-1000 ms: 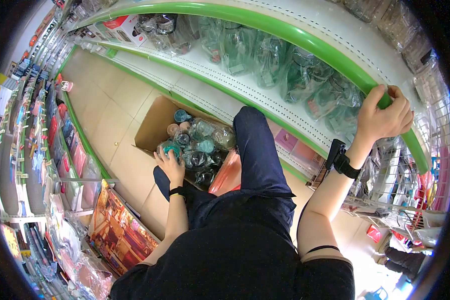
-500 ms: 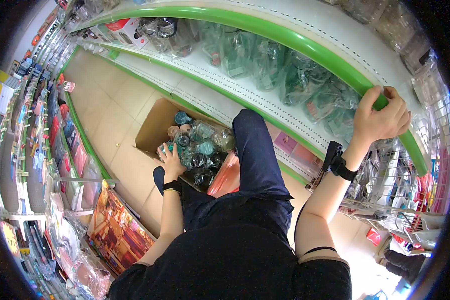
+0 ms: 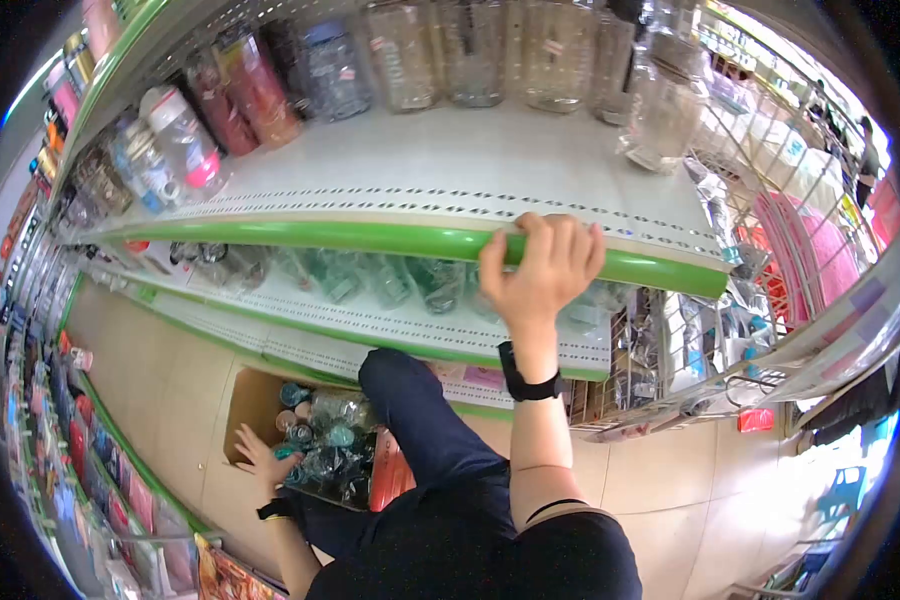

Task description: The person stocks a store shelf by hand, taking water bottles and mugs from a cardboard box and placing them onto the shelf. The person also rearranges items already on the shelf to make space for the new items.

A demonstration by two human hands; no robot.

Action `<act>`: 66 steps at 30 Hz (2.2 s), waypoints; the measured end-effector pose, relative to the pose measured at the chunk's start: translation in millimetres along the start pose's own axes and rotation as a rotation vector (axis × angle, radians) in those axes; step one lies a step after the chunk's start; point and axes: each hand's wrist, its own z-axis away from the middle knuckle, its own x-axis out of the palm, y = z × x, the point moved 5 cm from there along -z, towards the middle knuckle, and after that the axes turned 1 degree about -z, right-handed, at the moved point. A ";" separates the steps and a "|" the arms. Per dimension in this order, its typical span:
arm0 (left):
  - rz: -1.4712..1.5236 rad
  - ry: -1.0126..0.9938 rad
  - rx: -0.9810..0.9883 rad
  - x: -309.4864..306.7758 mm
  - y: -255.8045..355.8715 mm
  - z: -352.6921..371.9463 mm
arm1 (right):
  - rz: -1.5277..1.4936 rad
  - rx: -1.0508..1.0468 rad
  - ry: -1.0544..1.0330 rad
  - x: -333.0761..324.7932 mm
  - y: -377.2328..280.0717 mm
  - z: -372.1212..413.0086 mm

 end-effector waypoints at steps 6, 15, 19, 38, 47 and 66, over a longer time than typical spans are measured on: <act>0.261 0.626 0.496 -177.9 126.6 9.5 | -0.052 0.026 -0.013 1.0 1.8 2.0; 0.084 0.813 1.774 -321.9 391.1 172.5 | -0.109 0.044 -0.028 0.7 5.6 2.5; -0.123 0.953 1.918 -313.5 479.9 223.5 | -0.135 0.034 -0.067 -1.8 8.6 3.3; 0.237 0.352 1.760 -250.2 726.0 220.4 | -0.172 0.015 -0.124 -2.8 12.3 6.2; 0.290 0.594 1.869 -268.9 656.7 238.3 | -0.186 0.012 -0.100 -3.5 11.1 7.2; 0.322 1.144 1.613 -301.8 332.9 185.2 | -0.133 0.013 -0.083 -7.1 4.2 3.2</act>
